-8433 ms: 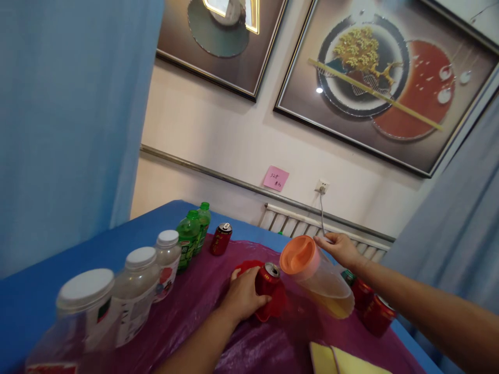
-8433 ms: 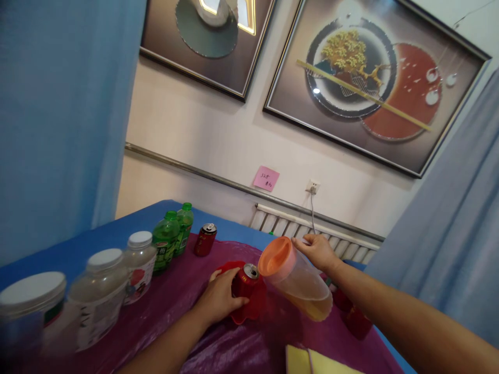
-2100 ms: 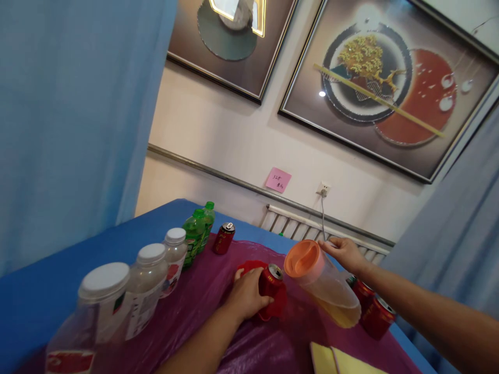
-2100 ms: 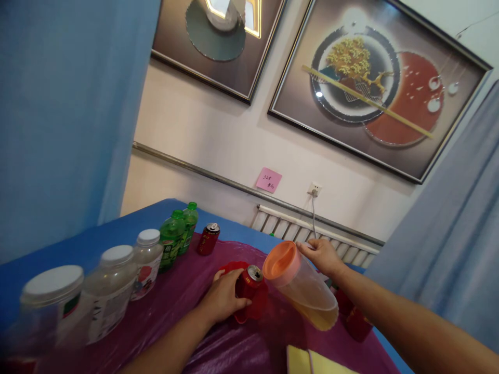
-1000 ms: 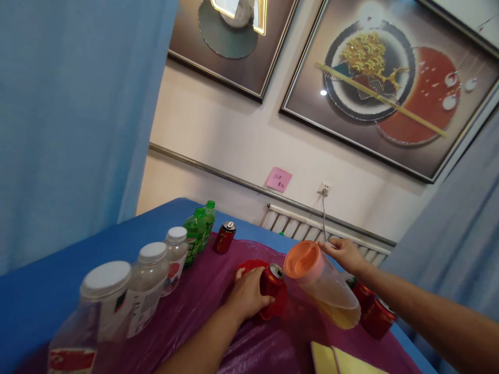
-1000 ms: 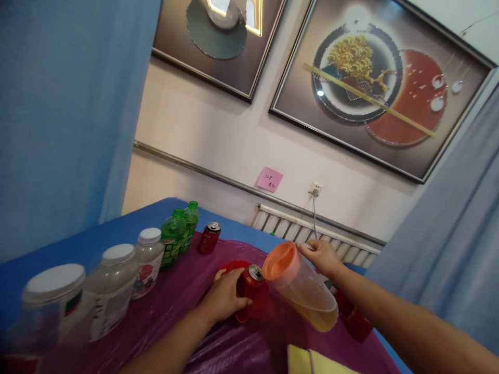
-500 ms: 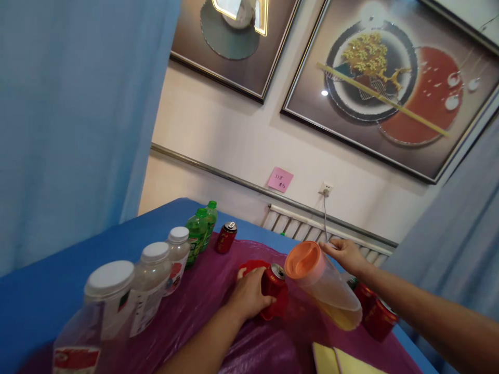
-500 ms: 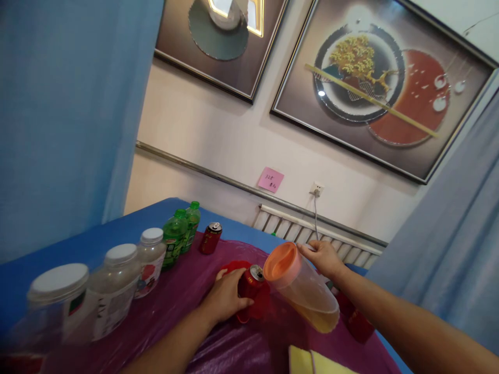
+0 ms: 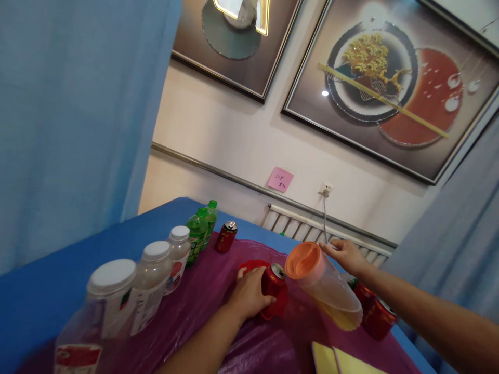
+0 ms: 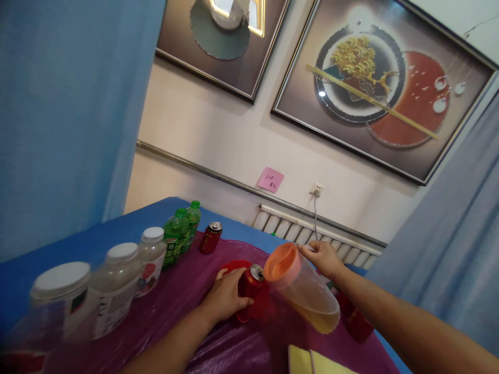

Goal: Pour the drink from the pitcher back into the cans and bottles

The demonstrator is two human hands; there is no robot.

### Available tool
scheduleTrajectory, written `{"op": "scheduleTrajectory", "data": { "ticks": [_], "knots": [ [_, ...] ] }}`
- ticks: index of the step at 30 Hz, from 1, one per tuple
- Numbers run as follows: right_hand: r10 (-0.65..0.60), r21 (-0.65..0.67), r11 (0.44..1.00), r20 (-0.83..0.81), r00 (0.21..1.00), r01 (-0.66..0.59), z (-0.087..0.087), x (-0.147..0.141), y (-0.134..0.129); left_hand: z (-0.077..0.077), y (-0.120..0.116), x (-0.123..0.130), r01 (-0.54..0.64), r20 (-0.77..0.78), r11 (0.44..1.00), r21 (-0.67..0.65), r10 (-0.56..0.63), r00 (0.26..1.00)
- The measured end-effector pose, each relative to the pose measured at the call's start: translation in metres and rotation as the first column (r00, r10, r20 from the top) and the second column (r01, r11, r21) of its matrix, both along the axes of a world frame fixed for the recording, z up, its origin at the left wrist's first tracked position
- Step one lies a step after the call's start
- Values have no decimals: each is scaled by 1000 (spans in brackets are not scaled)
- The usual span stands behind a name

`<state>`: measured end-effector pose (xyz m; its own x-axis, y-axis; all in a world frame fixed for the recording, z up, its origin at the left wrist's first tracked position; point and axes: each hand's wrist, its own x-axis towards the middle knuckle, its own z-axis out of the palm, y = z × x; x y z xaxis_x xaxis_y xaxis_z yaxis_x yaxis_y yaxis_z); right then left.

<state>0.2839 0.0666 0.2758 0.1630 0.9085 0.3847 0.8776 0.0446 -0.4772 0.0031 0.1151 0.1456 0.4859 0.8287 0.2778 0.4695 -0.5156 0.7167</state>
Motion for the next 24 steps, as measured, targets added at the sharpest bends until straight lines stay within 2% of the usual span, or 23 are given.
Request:
{"op": "scheduleTrajectory", "data": {
  "ticks": [24],
  "knots": [
    [5, -25, 1000, -40, 999, -6, -1, 0, -3, 0, -1, -1, -3, 15, 1000, 1, 3, 1000]
  ]
}}
